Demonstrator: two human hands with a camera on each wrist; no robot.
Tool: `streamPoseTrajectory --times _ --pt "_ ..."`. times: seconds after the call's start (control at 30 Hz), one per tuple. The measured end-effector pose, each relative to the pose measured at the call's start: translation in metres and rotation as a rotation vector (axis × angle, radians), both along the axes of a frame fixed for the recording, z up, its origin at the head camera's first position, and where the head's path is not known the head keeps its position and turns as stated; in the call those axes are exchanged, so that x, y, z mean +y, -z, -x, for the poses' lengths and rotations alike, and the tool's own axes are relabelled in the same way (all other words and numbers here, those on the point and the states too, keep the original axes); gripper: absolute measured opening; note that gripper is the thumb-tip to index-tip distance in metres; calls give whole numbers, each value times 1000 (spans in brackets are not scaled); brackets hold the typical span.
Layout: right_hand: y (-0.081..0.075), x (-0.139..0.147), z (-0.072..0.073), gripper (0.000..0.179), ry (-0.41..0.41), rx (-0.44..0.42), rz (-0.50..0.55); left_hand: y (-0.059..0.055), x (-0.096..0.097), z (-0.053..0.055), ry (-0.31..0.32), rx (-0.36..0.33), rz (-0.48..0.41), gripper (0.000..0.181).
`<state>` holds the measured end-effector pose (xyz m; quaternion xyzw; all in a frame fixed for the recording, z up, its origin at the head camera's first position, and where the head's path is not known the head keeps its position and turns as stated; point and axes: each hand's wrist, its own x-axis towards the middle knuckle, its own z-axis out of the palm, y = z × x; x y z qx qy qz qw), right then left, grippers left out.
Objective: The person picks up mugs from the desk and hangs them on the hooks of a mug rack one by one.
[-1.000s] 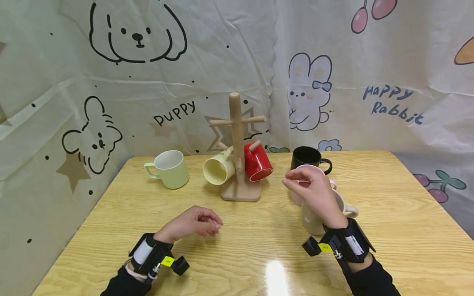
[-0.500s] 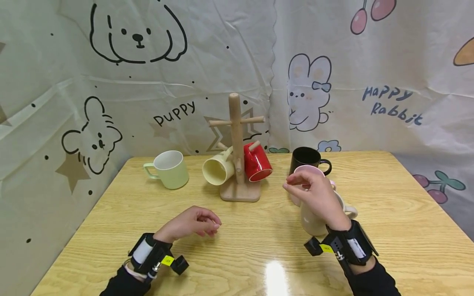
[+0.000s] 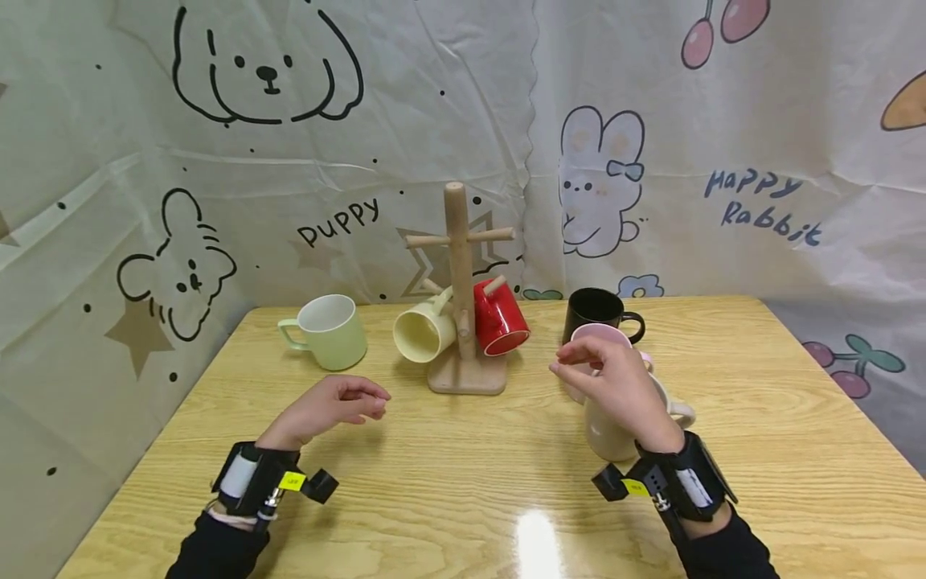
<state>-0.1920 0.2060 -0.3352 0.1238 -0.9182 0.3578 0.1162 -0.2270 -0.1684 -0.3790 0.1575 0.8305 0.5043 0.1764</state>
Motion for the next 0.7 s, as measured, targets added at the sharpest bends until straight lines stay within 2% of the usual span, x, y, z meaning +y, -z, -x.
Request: streamPoseTrajectory --times 0.1,0.23,0.33,0.43,0.5,0.57,0.6,0.7 --pt "2 0 0 21 1 -3 8 -9 -18 8 -81 43 -27 36" --pt "4 -1 1 20 -17 -2 17 -21 -46 23 -261 138 -63 41" --pt "4 -2 2 19 -32 -8 15 -28 -66 37 -473 176 -151 43" --pt "3 -2 3 19 -40 -29 12 -32 -83 52 -711 151 -289 34" --pt "4 -2 4 20 -46 -42 12 -31 -91 62 -827 124 -326 32" --pt "5 -2 5 19 -57 -50 17 -28 -98 70 -870 93 -279 35" --pt "5 -2 6 19 -62 -49 19 -25 -101 74 -863 84 -230 39" --pt "8 -3 7 17 -88 -38 34 -13 -108 85 -787 77 -95 48"
